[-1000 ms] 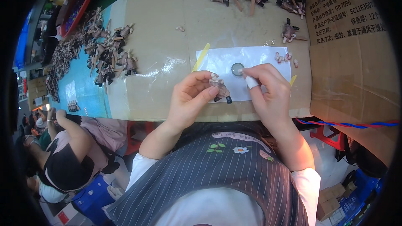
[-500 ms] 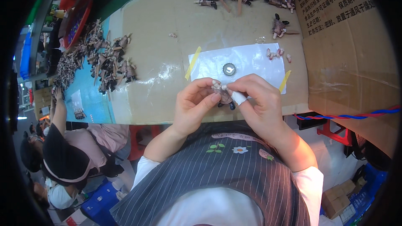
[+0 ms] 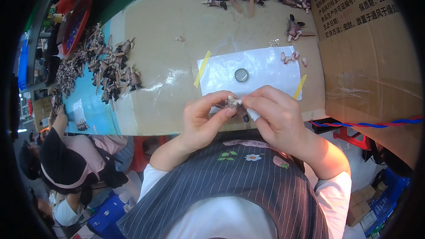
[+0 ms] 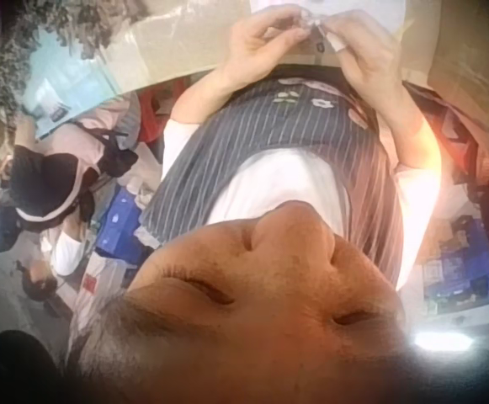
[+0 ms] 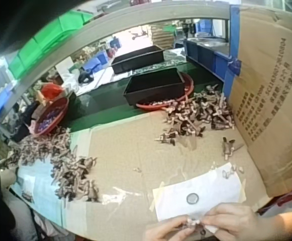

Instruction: The person assembles figurines by picking up figurine bodies and small parts, dipping the parts into glue, attaching the pieces together by hand, and placing the figurines aside.

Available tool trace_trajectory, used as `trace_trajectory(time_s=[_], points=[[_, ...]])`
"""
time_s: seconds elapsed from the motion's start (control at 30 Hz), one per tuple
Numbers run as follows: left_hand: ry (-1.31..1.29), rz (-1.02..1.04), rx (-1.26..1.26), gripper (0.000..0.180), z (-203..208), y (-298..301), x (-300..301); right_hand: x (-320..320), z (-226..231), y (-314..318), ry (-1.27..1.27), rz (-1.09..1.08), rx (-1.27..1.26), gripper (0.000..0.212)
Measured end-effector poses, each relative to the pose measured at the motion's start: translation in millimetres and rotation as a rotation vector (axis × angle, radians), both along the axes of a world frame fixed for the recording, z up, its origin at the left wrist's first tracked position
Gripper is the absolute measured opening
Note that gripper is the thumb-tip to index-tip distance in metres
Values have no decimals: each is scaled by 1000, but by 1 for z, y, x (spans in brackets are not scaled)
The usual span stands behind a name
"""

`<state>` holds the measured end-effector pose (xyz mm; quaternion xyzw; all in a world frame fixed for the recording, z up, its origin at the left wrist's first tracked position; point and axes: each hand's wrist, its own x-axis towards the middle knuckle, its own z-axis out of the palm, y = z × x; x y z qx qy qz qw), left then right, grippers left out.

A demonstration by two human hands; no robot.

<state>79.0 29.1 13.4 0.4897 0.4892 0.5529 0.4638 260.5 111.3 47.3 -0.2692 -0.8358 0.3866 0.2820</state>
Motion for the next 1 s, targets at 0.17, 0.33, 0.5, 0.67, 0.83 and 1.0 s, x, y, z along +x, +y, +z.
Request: trace_trajectory(time_s=[0.17,0.33,0.5,0.67,0.83,1.0], points=[[201,-2,54,23,5,-3,4,-1,0,-6,-5,23,157,38],[289,73,72,23,14,-6,14,1,0,-13,19,-10,200,39],[325,26,228,26,11,-5,8,8,-2,-10,104,15,162,31],[353,-9,342,30,10,-7,5,26,-12,4,66,103,-845,13],[492,14,466,34,8,-7,7,15,-7,1,101,193,-1177,17],[581,79,561,39,7,-12,13,13,4,1,-13,153,-1234,22]])
